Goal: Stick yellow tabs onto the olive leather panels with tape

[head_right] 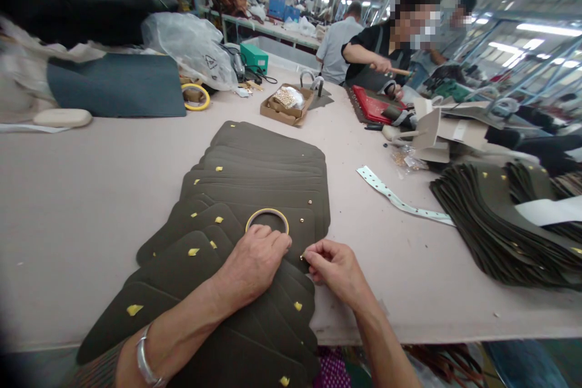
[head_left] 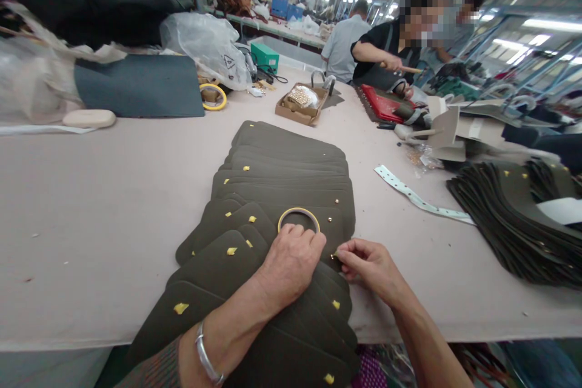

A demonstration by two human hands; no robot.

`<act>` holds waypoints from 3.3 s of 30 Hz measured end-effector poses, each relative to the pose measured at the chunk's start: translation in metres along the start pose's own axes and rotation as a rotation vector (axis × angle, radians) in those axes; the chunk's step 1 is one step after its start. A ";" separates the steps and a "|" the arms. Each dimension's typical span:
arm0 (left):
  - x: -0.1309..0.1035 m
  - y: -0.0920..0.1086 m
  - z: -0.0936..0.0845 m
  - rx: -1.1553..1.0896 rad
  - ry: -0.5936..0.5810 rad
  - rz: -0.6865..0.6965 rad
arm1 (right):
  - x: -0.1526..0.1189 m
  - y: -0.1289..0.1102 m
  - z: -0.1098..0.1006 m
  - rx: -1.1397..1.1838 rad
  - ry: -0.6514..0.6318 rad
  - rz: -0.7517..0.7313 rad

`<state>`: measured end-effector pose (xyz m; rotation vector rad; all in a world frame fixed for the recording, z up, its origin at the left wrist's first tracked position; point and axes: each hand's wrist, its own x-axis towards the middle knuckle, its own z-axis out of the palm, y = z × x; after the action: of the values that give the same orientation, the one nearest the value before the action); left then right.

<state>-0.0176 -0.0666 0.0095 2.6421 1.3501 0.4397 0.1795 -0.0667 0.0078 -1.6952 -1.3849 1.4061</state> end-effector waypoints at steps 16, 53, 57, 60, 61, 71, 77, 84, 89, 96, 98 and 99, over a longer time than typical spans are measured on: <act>-0.002 -0.001 0.002 -0.011 0.004 -0.011 | -0.009 -0.005 0.017 -0.578 0.139 -0.339; -0.006 -0.008 0.005 -0.240 0.393 0.141 | -0.023 -0.005 0.006 -0.401 0.333 -0.507; -0.004 -0.011 0.004 -0.220 0.374 0.060 | -0.024 -0.006 0.012 -0.430 0.308 -0.433; -0.004 -0.012 0.004 -0.223 0.333 0.044 | -0.024 0.000 0.015 -0.454 0.255 -0.320; -0.005 -0.012 0.004 -0.226 0.327 0.041 | -0.024 0.002 0.016 -0.474 0.245 -0.312; -0.006 -0.008 0.006 -0.276 0.289 0.012 | -0.011 -0.010 0.029 -0.777 0.282 -0.223; -0.006 -0.009 0.006 -0.290 0.296 0.014 | -0.005 -0.014 0.021 -0.666 0.195 -0.225; -0.008 -0.008 0.007 -0.267 0.291 0.049 | -0.017 -0.014 0.018 -0.363 0.266 -0.687; -0.008 -0.008 0.009 -0.245 0.266 0.083 | -0.012 -0.016 0.024 -0.482 0.218 -0.926; -0.008 -0.009 0.006 -0.253 0.236 0.096 | -0.008 -0.010 0.028 -0.588 0.332 -1.055; -0.007 -0.009 0.005 -0.245 0.249 0.077 | -0.007 -0.010 0.030 -0.580 0.384 -1.059; -0.007 -0.009 0.004 -0.231 0.254 0.064 | -0.006 -0.010 0.032 -0.570 0.402 -1.049</act>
<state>-0.0273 -0.0665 0.0021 2.5081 1.1942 0.9080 0.1467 -0.0753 0.0090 -1.0750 -2.0521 0.0898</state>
